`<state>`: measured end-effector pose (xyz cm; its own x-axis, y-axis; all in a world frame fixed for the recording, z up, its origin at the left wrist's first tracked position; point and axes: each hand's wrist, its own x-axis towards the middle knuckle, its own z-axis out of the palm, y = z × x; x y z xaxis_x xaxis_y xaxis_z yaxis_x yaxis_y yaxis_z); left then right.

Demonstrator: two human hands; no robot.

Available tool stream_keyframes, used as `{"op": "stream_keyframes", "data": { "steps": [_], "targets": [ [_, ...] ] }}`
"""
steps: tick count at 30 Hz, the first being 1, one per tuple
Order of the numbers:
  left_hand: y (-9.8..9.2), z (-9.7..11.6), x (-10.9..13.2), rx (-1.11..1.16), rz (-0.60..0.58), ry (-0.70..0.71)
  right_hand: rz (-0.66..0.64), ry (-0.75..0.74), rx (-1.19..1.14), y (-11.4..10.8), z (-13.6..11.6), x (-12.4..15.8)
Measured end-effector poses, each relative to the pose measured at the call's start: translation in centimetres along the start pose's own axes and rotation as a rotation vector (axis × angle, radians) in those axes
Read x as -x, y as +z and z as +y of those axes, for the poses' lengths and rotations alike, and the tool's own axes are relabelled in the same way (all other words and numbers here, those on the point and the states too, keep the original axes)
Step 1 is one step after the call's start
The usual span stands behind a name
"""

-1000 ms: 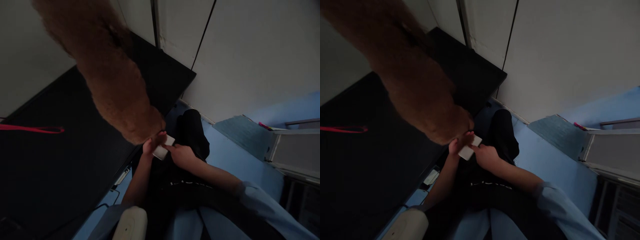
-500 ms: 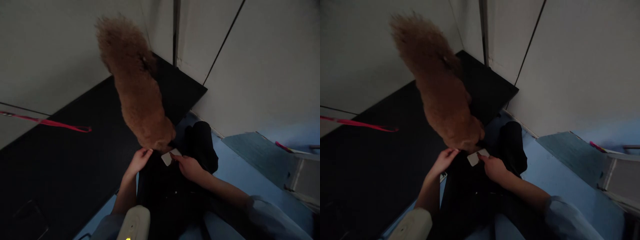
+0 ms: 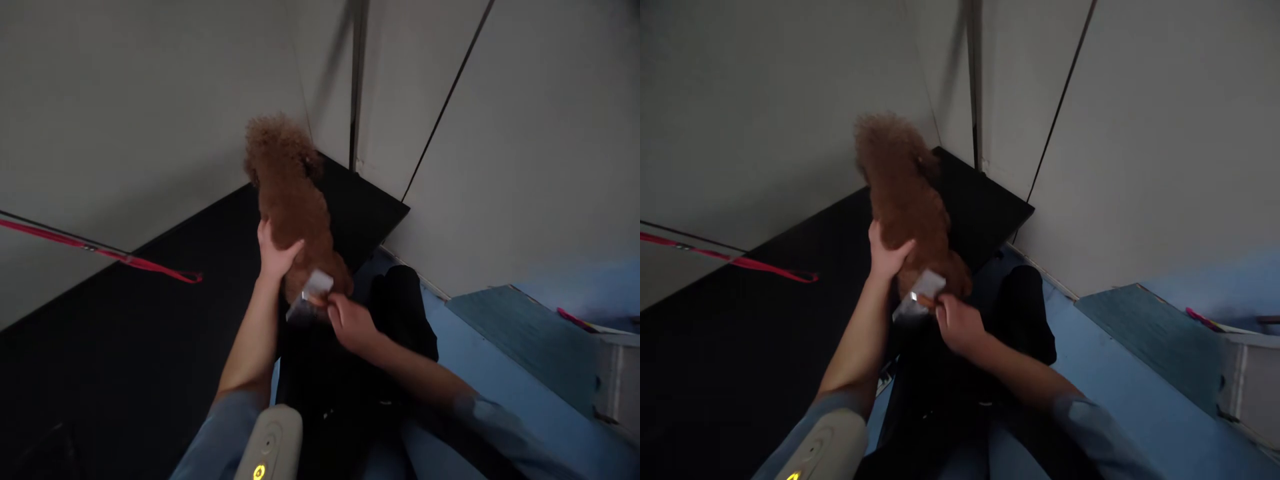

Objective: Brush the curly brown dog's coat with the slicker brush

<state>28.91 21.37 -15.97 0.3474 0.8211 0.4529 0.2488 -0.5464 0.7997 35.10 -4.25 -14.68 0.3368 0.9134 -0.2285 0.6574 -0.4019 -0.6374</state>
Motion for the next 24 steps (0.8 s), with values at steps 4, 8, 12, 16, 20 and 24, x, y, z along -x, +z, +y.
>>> {"op": "stream_keyframes", "data": {
  "steps": [4,8,12,16,20,24],
  "targets": [
    [0.2,1.6,-1.7,-0.095,-0.012,0.02,-0.236,0.19,-0.362,1.6,-0.4,-1.8],
    [0.3,3.9,-3.1,0.032,-0.15,0.053,-0.645,0.351,-0.854,4.2,0.6,-1.5],
    [0.7,6.3,-4.2,0.344,-0.433,0.02,-0.338,0.339,-1.122,4.3,-0.3,-2.7],
    [1.8,7.1,-4.8,0.416,-0.738,0.04,-0.608,0.542,-1.27,5.2,-1.8,-2.4],
    [2.8,7.2,-5.5,0.259,-0.822,0.174,-0.409,0.407,-1.346,5.5,-3.1,-2.9],
    [3.7,7.1,-6.0,0.034,-0.815,0.386,-0.376,0.556,-1.309,6.4,-3.7,-2.7]
  ]
}}
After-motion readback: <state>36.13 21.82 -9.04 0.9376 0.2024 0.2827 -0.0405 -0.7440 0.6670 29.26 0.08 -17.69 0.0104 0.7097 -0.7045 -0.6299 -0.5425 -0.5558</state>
